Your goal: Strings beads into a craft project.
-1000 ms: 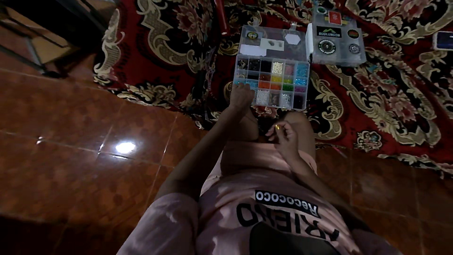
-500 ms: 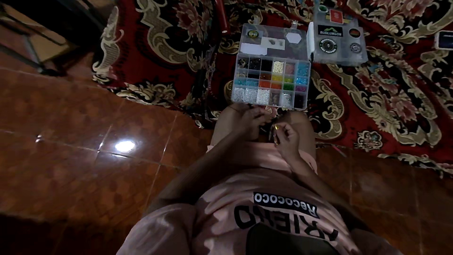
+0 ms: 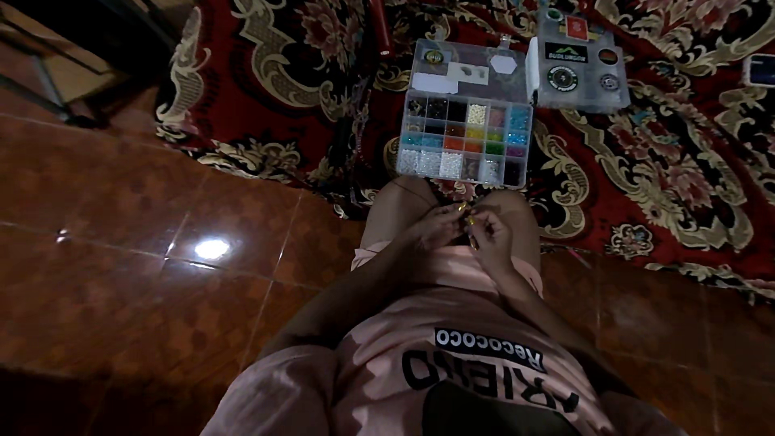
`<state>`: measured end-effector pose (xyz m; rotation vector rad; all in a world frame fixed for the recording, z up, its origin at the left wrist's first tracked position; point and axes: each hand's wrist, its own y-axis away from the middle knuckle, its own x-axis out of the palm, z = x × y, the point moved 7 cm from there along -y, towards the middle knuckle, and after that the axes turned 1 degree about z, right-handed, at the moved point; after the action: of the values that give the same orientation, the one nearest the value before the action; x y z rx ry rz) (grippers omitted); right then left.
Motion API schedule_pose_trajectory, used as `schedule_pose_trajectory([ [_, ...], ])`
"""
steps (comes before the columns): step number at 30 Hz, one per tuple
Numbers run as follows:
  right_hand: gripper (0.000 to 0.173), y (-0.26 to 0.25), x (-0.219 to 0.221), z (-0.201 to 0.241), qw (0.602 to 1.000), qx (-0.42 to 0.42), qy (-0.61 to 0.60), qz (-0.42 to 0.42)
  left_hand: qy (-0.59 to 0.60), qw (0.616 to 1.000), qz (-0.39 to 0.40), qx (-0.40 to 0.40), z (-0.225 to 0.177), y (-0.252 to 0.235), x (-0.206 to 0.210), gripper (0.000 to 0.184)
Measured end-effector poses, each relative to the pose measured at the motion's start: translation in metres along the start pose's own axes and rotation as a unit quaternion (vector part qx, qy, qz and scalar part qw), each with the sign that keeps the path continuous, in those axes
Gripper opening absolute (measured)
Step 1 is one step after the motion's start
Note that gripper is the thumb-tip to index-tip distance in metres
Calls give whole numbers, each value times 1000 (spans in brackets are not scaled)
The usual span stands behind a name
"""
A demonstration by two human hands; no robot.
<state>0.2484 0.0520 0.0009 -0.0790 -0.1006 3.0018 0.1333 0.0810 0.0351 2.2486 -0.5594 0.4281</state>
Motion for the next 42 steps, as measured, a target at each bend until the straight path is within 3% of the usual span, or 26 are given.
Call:
schedule_pose_trajectory([
  [7,6,0,0,-3,1000,-1,-3,2,18,999,35,24,8,-11,-8,27],
  [15,7,0,1,-1,1000,-2,-2,5,49,999,-7,6,14,-11,-8,28],
  [28,6,0,1,-3,1000,12,2,1,23,1000,6,18,12,-11,-7,31],
  [33,6,0,0,-2,1000,3,8,1,29,998,-31,56,12,-11,-6,32],
  [38,6,0,0,-1,1000,0,8,6,-3,1000,-15,12,3,-3,-2,27],
  [42,6,0,1,-3,1000,7,-2,4,61,994,64,67,27,-27,-20,29],
])
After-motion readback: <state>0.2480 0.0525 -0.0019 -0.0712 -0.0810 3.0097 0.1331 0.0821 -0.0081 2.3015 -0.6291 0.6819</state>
